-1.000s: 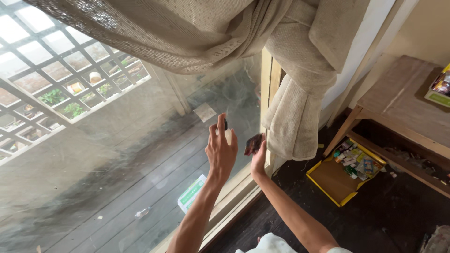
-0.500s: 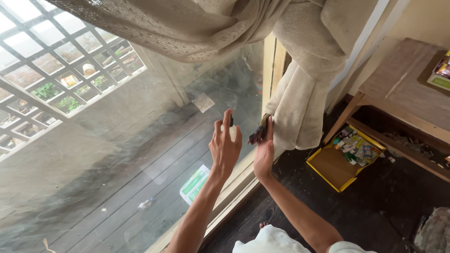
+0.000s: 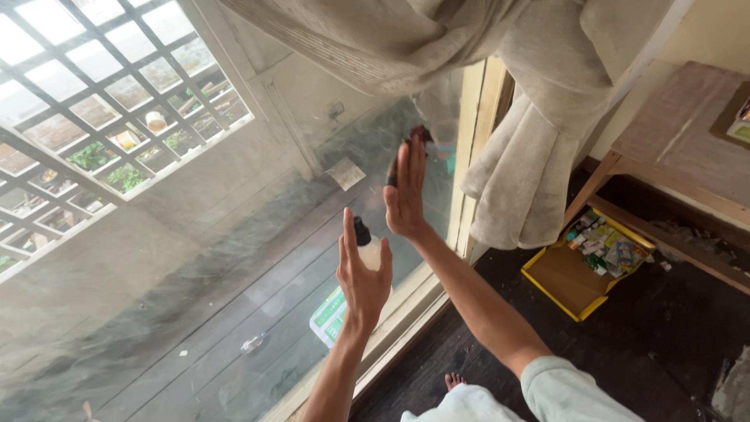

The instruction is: The person cleans a glass sliding door by spraying liquid from a bottle onto the surface and wiping it with a cloth. They move across the glass, applying the spray and wiping the entire area to remove dirt and streaks.

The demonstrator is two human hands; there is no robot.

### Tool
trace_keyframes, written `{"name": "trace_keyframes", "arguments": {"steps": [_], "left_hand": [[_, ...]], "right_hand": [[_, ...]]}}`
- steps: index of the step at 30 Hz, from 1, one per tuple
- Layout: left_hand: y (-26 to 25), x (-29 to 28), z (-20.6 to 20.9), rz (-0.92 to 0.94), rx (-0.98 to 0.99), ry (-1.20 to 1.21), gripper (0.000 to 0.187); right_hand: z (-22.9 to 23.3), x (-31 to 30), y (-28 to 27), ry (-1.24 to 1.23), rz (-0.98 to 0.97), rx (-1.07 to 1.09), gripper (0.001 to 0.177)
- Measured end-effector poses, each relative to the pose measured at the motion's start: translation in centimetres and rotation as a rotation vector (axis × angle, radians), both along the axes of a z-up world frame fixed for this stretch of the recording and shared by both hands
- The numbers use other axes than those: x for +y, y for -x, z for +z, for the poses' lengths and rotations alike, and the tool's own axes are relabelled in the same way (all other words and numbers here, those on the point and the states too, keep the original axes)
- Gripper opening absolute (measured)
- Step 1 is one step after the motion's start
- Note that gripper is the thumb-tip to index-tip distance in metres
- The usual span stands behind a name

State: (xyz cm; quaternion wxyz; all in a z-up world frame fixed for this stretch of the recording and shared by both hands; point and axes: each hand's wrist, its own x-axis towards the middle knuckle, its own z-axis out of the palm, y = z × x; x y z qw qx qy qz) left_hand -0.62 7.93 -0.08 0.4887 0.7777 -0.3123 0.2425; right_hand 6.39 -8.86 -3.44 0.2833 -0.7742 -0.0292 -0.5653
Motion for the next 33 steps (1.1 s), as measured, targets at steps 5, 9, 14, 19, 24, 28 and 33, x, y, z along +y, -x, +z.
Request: {"name": "trace_keyframes", "arguments": {"steps": [5, 9, 14, 19, 24, 28, 33], "left_hand": [[-0.8, 0.4, -0.9, -0.04, 0.059, -0.012, 0.083], [-0.7, -0.2, -1.5, -0.077, 0.087, -0.043, 0.085], [-0.4, -0.9, -2.2, -0.107, 0.196, -0.104, 0.085], [-0.2, -0.8, -3.9, -0.146, 0.141, -0.086, 0.084], [0.1, -0.3, -5.4, -0.143, 0.25, -0.156, 0.083], [0.5, -0.5, -6.4, -0.159, 0.251, -0.164, 0.083], [0.9, -1.4, -7.1, -0.213, 0.303, -0.189, 0.084]], "right_hand": [[-6.1, -0.4, -1.8, -0.214, -0.085, -0.006, 0.073], [-12.5, -1.8, -0.9, -0.529, -0.113, 0.129, 0.085], [-18.4, -3.1, -1.4, -0.835, -0.043, 0.227, 0.092], [-17.0, -3.3, -2.3, -0.89, -0.019, 0.18, 0.094], [-9.4, -2.4, -2.3, -0.755, -0.028, 0.05, 0.097], [-2.5, -2.6, -2.4, -0.58, -0.07, -0.001, 0.096], [3.2, -3.1, -1.9, -0.283, -0.058, -0.073, 0.09]]}}
